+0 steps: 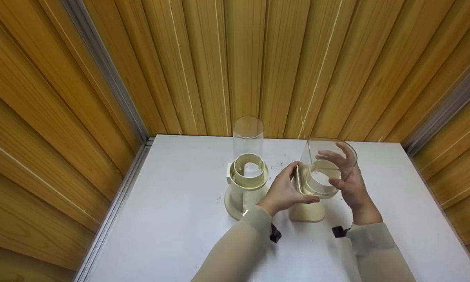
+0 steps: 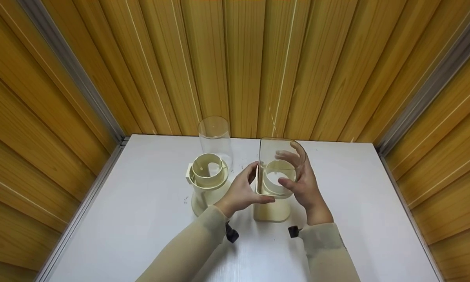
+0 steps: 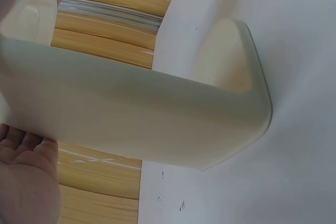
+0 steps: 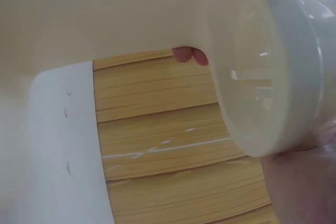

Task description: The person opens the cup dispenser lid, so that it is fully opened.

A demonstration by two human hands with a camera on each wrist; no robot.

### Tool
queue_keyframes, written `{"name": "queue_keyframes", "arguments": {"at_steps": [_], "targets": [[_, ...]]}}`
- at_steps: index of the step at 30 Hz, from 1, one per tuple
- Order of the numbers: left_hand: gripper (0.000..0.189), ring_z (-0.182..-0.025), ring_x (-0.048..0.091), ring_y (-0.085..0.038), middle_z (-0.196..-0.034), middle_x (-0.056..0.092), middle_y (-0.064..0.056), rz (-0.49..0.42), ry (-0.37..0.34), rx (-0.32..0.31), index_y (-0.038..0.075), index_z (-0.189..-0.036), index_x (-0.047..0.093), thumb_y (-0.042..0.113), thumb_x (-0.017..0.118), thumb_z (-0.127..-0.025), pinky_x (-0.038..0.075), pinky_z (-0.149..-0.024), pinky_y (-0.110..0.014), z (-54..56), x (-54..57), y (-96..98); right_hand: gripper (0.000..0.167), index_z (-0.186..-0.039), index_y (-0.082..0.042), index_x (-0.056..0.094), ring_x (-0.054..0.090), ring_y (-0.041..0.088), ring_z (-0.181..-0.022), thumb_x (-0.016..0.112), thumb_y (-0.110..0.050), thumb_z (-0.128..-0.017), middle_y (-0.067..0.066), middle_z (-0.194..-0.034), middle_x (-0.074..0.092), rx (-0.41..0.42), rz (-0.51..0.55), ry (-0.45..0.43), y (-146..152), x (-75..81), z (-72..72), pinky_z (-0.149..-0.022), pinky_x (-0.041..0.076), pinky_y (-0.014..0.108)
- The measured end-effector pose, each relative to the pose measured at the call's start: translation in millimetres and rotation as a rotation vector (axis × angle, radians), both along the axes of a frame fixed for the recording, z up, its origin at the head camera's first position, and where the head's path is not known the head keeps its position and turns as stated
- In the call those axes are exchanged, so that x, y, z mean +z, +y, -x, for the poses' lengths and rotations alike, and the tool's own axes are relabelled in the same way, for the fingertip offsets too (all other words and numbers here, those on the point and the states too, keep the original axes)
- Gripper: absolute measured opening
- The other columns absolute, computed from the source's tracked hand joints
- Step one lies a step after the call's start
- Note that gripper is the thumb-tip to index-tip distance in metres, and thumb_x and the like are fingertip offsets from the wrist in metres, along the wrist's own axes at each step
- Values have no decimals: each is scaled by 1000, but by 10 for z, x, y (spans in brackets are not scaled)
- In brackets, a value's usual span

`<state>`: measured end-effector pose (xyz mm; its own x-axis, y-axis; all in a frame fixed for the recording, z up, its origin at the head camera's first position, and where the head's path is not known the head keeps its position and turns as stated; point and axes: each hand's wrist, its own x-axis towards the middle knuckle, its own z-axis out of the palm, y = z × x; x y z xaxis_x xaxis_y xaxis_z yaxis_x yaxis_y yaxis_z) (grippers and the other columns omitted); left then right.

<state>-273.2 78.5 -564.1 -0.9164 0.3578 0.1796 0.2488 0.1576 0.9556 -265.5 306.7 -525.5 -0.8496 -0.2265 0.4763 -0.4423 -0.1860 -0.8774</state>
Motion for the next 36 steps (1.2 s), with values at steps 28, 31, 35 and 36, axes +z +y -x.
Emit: {"name": "queue_keyframes", "arguments": {"at_steps": [28,31,35,36], "targets": [[103,-142,60,-1,-145,67,19,4,-10,-4,34,-152,58,24,113,-65,47,-133,-35,3,-41,-16,103,-168,-17,47,61,16,-147,93,-59,-87,2,-134,84,-185,-49,6,-45,-90,29,-134,26,46],[106,-144,58,-1,-147,65,21,-1,-27,4,35,-154,57,25,113,-65,45,-135,-39,-16,-49,-6,102,-168,-16,47,67,15,-139,92,-59,-87,3,-134,84,-193,-67,21,-30,-106,38,-124,35,38],[106,-145,58,-1,-148,65,20,-11,-26,13,35,-154,57,26,113,-65,45,-134,-37,-18,-45,10,104,-166,-14,51,62,17,-145,90,-68,-85,-1,-139,82,-238,-134,49,-2,-101,75,-134,27,56],[105,-144,59,-2,-148,65,20,-10,-22,15,35,-153,57,26,113,-65,45,-134,-37,-12,-41,10,105,-165,-14,53,59,18,-148,90,-69,-84,-2,-139,82,-249,-147,50,3,-96,86,-135,22,62]]}}
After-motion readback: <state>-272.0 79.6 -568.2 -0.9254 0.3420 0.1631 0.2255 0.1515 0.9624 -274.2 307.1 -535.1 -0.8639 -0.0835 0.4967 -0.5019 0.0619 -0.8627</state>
